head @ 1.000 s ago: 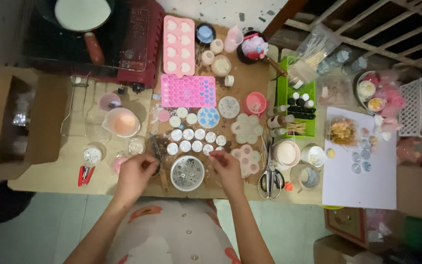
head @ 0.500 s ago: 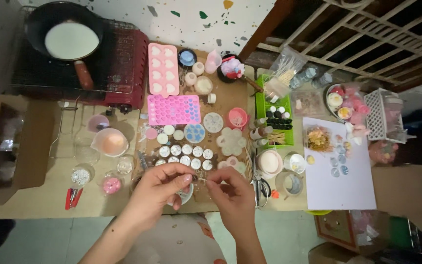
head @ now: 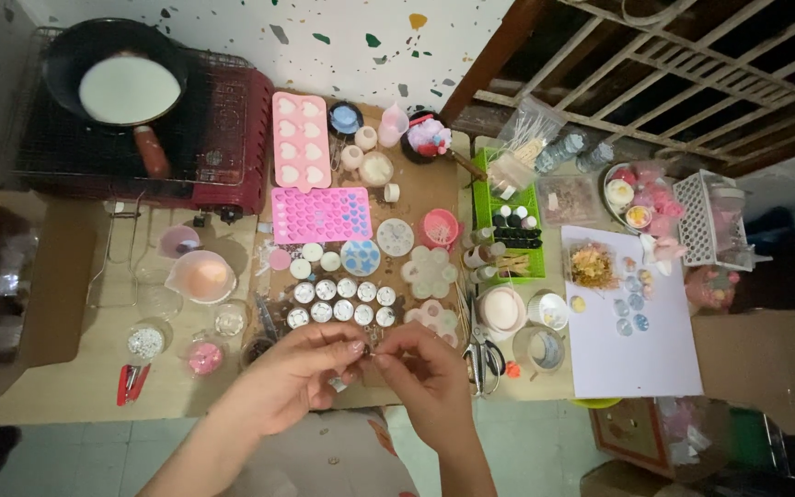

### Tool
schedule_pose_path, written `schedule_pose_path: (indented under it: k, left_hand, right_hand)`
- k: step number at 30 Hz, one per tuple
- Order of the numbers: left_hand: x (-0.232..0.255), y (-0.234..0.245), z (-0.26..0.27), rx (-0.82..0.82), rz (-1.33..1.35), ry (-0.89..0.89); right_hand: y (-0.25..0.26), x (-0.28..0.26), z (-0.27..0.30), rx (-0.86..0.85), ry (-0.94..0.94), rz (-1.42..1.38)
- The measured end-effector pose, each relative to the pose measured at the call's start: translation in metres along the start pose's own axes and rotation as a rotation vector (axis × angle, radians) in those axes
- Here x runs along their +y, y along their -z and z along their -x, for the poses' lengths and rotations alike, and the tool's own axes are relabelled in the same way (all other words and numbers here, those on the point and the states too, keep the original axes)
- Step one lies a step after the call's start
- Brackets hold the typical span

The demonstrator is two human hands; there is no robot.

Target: Trimming and preparing small components for candle making using scissors

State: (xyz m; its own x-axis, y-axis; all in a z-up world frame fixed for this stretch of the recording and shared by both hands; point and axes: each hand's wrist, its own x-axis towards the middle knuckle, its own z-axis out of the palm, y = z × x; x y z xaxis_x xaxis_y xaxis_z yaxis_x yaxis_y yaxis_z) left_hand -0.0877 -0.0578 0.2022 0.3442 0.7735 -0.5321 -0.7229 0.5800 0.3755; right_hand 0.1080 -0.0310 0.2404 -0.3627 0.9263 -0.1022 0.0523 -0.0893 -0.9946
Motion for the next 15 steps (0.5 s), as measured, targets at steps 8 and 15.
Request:
schedule_pose_path:
  k: [8,15]
  left_hand:
    - [0.005,-0.003,0.0,-0.045,-0.036,0.016]
    - [0.004,-0.027,0.017,0.195,-0.294,-0.238]
  right_hand:
    - [-0.011,-0.012,0.003,0.124,0.12,0.253]
    - [-0.018,-0.005,0.005,0.171,0.179,0.19]
